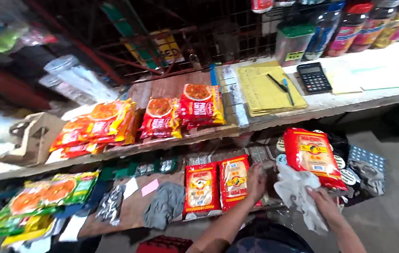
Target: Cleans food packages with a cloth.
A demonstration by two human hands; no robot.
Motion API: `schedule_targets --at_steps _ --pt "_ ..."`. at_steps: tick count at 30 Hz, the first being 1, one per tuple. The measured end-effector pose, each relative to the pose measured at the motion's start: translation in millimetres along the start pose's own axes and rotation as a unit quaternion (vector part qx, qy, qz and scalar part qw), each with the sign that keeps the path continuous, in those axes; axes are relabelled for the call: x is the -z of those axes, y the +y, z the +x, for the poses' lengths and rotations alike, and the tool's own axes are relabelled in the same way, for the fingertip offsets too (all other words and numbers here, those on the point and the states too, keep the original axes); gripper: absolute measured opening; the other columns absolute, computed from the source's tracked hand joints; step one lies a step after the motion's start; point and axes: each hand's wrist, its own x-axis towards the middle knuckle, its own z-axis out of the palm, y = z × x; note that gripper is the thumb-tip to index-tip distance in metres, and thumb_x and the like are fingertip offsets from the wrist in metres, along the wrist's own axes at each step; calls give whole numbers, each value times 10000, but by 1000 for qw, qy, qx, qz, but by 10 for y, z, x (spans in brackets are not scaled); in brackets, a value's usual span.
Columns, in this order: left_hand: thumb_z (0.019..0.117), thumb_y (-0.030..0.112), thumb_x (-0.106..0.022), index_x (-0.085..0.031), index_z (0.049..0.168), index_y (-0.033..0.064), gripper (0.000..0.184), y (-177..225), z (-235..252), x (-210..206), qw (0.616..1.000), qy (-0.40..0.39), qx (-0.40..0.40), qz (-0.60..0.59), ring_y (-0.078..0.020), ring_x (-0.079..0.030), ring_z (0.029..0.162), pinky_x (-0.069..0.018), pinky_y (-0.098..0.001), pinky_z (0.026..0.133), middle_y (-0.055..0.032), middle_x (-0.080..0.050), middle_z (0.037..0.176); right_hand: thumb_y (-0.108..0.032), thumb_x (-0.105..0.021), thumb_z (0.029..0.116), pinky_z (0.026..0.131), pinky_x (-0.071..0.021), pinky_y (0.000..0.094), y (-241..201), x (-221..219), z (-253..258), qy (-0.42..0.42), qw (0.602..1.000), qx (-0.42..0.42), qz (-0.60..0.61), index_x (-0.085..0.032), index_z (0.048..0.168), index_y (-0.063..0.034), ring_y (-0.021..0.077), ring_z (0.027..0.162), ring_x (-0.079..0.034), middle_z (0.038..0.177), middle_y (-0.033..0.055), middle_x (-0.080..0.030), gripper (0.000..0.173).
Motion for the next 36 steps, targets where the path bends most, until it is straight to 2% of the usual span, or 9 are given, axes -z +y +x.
schedule_targets --at_steps 3,7,12,15,19,25,30,33,36 --pt "982 100 -595 -495 1448 -59 502 -554 -241 378 984 106 134 42 -468 -399 1428 -354 -550 1175 -317 -402 1537 -237 -565 1007 857 -578 361 210 -535 382 -118 989 2 -86 -620 1181 75 141 882 -687 986 130 -701 361" --pt "987 145 -618 -339 1538 -60 651 -1011 -326 701 940 89 329 13 -428 -357 1464 -309 -515 1206 -315 -346 1569 -237 -601 1033 1050 -457 483 761 -1108 805 -137 975 -42 -170 -586 1269 104 327 1175 -614 1222 278 -639 415" --pt "964 287 -684 -371 1519 -25 710 -1149 -218 824 919 55 382 -86 -421 -515 1334 -420 -572 1104 -315 -515 1424 -239 -642 1015 1185 -352 484 1133 -1412 939 -152 967 -101 -176 -386 1490 71 364 1408 -454 1492 300 -460 623" --pt "933 326 -752 -504 1430 -15 652 -1046 -114 931 903 39 383 -191 -360 -585 1252 -465 -525 1067 -266 -597 1340 -153 -682 980 1172 -364 480 1067 -1432 944 -133 973 -103 -158 -397 1479 74 361 1385 -470 1473 299 -475 618" --pt "946 164 -724 -362 1503 30 677 -852 -60 1042 873 -37 382 -301 -277 -660 1091 -554 -439 938 -221 -625 1266 -158 -658 987 1145 -386 518 945 -1396 882 -155 956 -70 -240 -480 1410 99 395 1340 -511 1409 316 -527 526" --pt "922 -2 -700 -339 1480 11 664 -599 -208 1122 881 -99 314 -339 -242 -688 988 -585 -411 870 -200 -638 1202 -313 -539 1037 1209 -320 513 742 -1647 761 -65 903 175 -387 -598 1333 89 452 1430 -416 1470 320 -491 503" --pt "908 -29 -676 -356 1487 -30 661 -463 -198 1303 928 -151 246 -235 -214 -639 1118 -538 -390 974 -196 -604 1293 -329 -531 1016 1234 -231 564 443 -2026 589 -182 819 304 -451 -667 1277 50 411 1446 -425 1439 231 -577 479" --pt "898 -11 -706 -363 1461 -29 659 -407 -251 1330 923 -162 238 -254 -193 -661 1056 -560 -371 933 -183 -621 1243 -402 -514 1033 1258 -124 585 155 -2084 849 -175 802 276 -500 -625 1352 8 383 1521 -300 1534 195 -493 532" --pt "890 -26 -713 -355 1458 -41 671 -427 -346 1429 921 -177 213 -274 -177 -677 1039 -572 -357 929 -172 -634 1232 -419 -509 1054 1197 -313 545 -188 -1955 1158 -150 880 153 -424 -563 1404 15 359 1384 -501 1429 222 -576 561"
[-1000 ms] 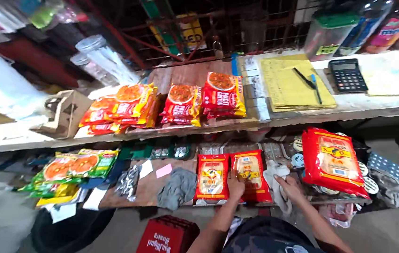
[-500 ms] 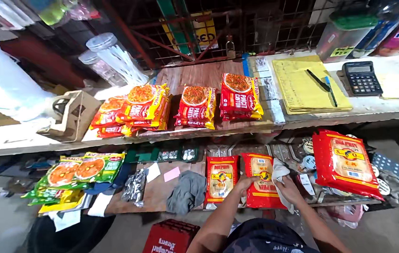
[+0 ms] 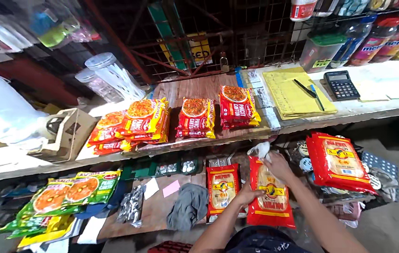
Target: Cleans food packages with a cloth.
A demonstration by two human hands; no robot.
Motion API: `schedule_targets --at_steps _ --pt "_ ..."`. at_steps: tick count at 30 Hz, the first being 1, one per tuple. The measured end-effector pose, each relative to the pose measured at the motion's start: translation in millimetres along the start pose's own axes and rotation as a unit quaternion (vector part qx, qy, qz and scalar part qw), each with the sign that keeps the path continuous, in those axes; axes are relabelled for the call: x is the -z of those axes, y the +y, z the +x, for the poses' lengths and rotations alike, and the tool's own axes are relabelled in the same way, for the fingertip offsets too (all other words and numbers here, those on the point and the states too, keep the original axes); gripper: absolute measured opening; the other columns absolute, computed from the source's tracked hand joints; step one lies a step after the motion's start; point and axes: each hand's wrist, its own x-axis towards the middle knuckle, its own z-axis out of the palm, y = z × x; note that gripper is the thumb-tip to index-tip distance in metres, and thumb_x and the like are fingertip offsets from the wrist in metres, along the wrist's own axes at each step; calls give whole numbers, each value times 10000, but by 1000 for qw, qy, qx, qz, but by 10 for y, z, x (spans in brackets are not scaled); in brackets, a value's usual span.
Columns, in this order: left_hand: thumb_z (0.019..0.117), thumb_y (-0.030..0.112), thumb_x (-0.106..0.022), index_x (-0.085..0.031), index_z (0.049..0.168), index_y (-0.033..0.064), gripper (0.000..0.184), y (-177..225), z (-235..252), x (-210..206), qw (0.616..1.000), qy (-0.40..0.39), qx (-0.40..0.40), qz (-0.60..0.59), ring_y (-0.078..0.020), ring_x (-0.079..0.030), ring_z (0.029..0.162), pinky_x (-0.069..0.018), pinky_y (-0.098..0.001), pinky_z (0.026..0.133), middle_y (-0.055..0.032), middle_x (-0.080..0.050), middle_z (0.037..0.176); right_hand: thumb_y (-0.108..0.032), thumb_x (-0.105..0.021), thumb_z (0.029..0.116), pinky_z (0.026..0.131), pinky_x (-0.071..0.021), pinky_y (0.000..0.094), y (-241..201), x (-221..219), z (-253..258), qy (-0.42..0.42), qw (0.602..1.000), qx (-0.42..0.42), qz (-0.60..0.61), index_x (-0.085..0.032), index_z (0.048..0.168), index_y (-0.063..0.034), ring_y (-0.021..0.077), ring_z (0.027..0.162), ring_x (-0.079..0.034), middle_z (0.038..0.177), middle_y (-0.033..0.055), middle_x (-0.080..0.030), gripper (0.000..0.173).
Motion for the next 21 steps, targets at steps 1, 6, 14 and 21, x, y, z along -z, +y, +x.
schedule_targets --at_steps 1,6,14,21 --pt "884 -30 -710 -361 1454 -48 669 -24 -40 47 1000 -9 -11 14 -174 -676 1047 -570 -357 938 -172 -633 1237 -419 -496 1064 1152 -372 548 30 173 56 -57 994 -37 82 -536 1422 11 359 1328 -543 1387 243 -591 561" --pt "863 -33 -721 -406 1433 -69 652 -56 -205 191 996 -25 -49 71 -170 -663 1095 -552 -351 981 -180 -633 1253 -397 -570 1034 1052 -451 534 41 436 -12 -133 981 -11 139 -629 1260 62 341 1148 -627 1200 259 -658 515" --pt "834 263 -830 -547 1401 3 685 251 -153 110 965 68 -137 215 -242 -659 1161 -504 -432 1057 -191 -674 1243 -431 -547 1039 981 -477 591 -69 171 -219 22 995 -40 87 -627 1213 95 419 1070 -656 1081 292 -675 559" --pt "973 161 -675 -543 1377 -62 479 299 -77 137 960 75 -146 228 -239 -651 1181 -491 -402 1076 -215 -666 1253 -249 -593 1000 1066 -457 534 -462 136 -444 85 986 79 118 -665 1156 116 378 1193 -619 1224 278 -657 404"
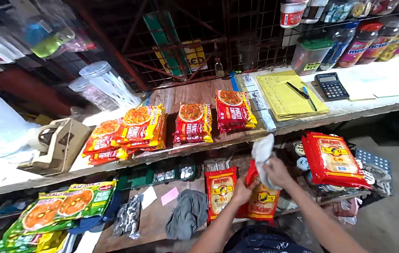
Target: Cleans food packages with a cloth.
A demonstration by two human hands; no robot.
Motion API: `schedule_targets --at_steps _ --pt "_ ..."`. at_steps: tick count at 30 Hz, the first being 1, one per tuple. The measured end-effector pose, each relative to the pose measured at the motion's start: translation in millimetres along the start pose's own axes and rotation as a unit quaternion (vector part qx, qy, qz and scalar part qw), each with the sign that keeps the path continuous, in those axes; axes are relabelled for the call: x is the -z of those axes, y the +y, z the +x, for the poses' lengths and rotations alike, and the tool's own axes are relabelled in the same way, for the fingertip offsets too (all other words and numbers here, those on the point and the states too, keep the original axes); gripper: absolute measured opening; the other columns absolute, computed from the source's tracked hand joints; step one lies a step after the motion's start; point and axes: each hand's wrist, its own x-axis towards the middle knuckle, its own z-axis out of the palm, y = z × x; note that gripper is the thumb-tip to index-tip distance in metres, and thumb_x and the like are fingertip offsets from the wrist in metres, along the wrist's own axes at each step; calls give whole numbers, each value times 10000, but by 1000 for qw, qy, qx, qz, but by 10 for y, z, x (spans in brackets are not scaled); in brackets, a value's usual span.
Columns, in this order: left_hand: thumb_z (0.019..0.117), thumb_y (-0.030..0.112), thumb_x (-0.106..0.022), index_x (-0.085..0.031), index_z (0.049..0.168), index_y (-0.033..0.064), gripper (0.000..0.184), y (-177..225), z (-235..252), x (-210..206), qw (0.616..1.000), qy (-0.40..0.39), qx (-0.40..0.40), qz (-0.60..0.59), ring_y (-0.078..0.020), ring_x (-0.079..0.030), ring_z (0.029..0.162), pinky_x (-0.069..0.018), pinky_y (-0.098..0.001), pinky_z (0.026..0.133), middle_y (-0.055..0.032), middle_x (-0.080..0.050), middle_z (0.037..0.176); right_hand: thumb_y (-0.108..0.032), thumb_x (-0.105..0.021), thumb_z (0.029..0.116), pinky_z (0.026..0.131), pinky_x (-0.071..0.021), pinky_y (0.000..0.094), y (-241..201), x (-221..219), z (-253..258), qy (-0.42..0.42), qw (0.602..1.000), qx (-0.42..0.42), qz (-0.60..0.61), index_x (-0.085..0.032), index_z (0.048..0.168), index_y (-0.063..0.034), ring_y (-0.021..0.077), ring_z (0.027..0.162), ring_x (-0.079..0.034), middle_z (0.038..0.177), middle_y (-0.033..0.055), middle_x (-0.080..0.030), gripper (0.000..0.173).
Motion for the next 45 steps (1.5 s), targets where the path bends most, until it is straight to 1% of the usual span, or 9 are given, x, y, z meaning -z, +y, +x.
schedule_targets --at_steps 4,10,17,22,26,30,36,39,45 --pt "948 72 -654 -584 1261 -110 369 70 -15 -90 998 2 23 54 -304 -616 1188 -465 -438 1073 -261 -643 1224 -458 -529 1025 1181 -320 571 -39 -328 79 -105 974 96 -176 -656 1363 -158 319 1444 -442 1499 98 -552 469" --pt "979 143 -671 -581 1309 -65 400 85 -65 -52 998 0 45 -46 -211 -677 1092 -530 -383 1011 -200 -682 1185 -327 -529 1059 1056 -463 591 238 169 363 49 992 -104 -56 -510 1488 -97 398 1220 -628 1341 219 -639 487" --pt "1013 67 -604 -480 1345 -78 382 -30 -57 -2 954 108 102 -262 -147 -666 971 -567 -323 877 -172 -650 1143 -219 -508 1057 1115 -435 467 347 193 67 189 975 -59 101 -594 1367 43 301 1270 -601 1345 235 -629 415" --pt "1034 86 -578 -518 1305 -56 312 30 -71 -55 925 178 154 -297 -155 -651 900 -563 -330 814 -163 -646 1077 -124 -567 993 1162 -374 573 372 -296 -128 29 997 6 -77 -586 1450 -131 428 1486 -343 1611 201 -373 457" --pt "1050 110 -555 -489 1357 -39 347 -72 -9 -28 875 274 211 -339 -227 -624 947 -539 -397 836 -208 -619 1133 -76 -591 974 1143 -373 614 441 -533 -703 -78 984 82 -141 -651 1388 -170 439 1453 -400 1553 138 -489 429" --pt "1060 144 -543 -420 1453 -3 437 -207 28 5 824 336 218 -401 -289 -605 1112 -517 -463 940 -243 -570 1308 55 -586 881 1087 -469 564 914 -730 -1286 100 993 52 18 -742 1178 7 398 1284 -592 1311 205 -669 338" --pt "1086 211 -488 -366 1498 39 463 -218 16 -186 781 342 197 -485 -309 -593 1175 -513 -492 976 -232 -542 1369 -382 -260 1122 1002 -524 431 660 -634 -1049 260 729 -295 561 -380 1507 -57 208 1191 -610 1356 155 -585 518" --pt "1091 240 -479 -417 1452 28 424 -152 -14 -344 792 292 193 -500 -278 -616 1129 -532 -465 950 -211 -579 1311 -301 -471 1083 1041 -500 456 512 -782 -913 221 788 -309 484 -179 1603 -54 284 1283 -559 1491 239 -460 645" --pt "1063 92 -498 -403 1365 54 319 -276 -182 -430 803 180 200 -531 -199 -644 908 -559 -349 790 -134 -621 1083 -94 -606 1010 1062 -481 383 511 -385 -617 306 864 -245 316 -426 1459 88 246 1214 -614 1338 255 -600 517"
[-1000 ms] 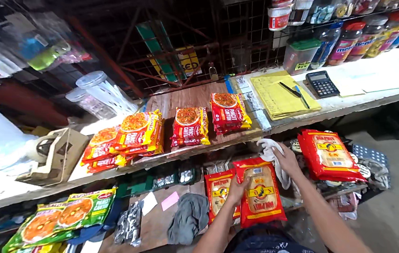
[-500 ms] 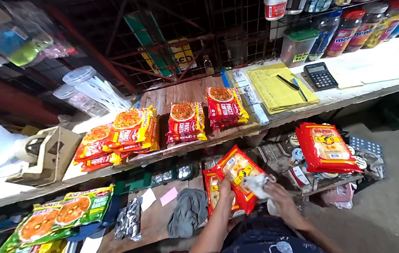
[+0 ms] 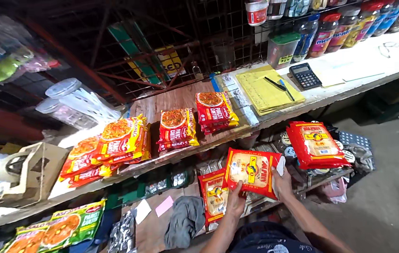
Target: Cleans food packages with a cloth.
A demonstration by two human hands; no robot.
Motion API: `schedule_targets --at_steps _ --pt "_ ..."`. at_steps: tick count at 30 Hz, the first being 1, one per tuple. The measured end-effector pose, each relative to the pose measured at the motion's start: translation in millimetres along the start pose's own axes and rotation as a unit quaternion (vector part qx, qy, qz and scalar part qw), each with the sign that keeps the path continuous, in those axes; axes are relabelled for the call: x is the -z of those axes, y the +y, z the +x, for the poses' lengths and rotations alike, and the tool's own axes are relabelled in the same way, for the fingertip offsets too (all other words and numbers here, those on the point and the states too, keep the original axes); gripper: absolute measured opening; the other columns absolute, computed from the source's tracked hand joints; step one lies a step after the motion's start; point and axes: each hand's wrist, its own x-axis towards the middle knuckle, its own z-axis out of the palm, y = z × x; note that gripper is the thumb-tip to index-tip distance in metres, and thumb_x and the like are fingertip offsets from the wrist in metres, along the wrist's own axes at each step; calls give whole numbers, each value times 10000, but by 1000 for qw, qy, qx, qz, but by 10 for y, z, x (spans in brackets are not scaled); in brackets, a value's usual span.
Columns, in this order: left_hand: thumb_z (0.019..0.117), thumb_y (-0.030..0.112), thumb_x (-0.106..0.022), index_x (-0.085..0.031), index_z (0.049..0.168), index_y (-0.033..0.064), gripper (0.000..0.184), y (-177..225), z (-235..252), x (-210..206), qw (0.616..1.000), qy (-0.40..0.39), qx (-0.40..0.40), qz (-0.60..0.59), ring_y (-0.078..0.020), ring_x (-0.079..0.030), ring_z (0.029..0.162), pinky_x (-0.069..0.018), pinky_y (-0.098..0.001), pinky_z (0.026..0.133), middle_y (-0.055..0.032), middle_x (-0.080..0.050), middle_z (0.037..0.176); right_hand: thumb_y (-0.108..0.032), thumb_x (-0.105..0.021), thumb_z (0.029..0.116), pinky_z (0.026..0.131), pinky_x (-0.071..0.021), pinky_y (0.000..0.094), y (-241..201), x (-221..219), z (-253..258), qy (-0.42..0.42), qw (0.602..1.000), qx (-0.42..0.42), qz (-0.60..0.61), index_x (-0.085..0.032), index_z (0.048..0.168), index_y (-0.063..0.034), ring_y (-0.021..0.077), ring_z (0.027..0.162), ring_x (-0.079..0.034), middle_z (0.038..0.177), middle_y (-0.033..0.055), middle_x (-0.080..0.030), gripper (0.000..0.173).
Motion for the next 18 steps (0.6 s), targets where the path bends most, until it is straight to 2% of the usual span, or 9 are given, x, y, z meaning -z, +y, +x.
schedule_targets --at_steps 4,6,8,10,12,14,15,17,18 --pt "1109 304 -427 -468 1332 5 375 -12 -71 182 980 -55 116 151 -182 -697 886 -589 -310 783 -129 -685 1046 -140 -628 979 1032 -509 385 -299 91 13 -88 982 126 -105 -504 1386 121 236 1146 -660 1238 252 -662 499" --pt "1119 339 -379 -613 1122 -19 427 -6 -96 317 929 -130 111 329 -136 -704 815 -585 -298 781 -60 -721 893 -193 -643 960 986 -535 368 -482 154 15 -147 958 191 -158 -549 1339 129 210 1071 -691 1154 234 -699 506" --pt "1073 287 -495 -643 859 40 359 63 -160 401 847 -184 -3 499 -76 -621 660 -549 -300 699 33 -622 699 -223 -648 954 952 -545 326 -694 199 31 -197 939 223 -173 -574 1309 117 155 1017 -696 1106 198 -713 497" --pt "957 335 -647 -560 706 105 352 196 -301 408 780 -201 -125 580 -76 -495 585 -451 -322 614 61 -480 621 -217 -647 945 929 -548 279 -941 242 63 -220 933 230 -166 -585 1289 105 94 992 -684 1090 162 -713 475" --pt "907 279 -718 -529 671 109 347 380 -462 343 787 -218 -243 524 -24 -475 579 -425 -249 585 83 -477 623 -193 -651 943 926 -535 228 -1199 286 102 -245 921 250 -173 -588 1279 102 48 988 -667 1097 144 -706 452" --pt "825 153 -760 -556 734 138 224 661 -623 135 817 -207 -348 410 41 -536 628 -464 -165 601 118 -558 692 -198 -666 936 925 -531 243 -1371 311 155 -294 885 299 -204 -620 1246 97 70 982 -673 1079 154 -715 430" --pt "761 156 -809 -609 863 93 232 838 -693 1 800 -188 -397 408 14 -589 724 -503 -183 665 72 -628 808 -216 -678 934 933 -539 281 -1408 311 177 -326 862 319 -220 -640 1231 86 103 987 -686 1073 164 -722 425" --pt "674 269 -903 -619 1280 -34 734 1202 -727 -235 724 -203 -427 503 -189 -603 1219 -504 -375 1026 -134 -634 1322 -241 -697 933 926 -554 361 -1428 258 195 -396 817 340 -245 -671 1181 60 161 973 -706 1036 167 -734 391" --pt "667 310 -924 -535 1419 -26 911 1335 -655 -328 688 -242 -402 554 -257 -477 1407 -416 -445 1152 -173 -503 1510 -242 -701 936 930 -553 377 -1435 213 187 -432 796 342 -251 -678 1175 47 169 976 -706 1032 160 -736 376"
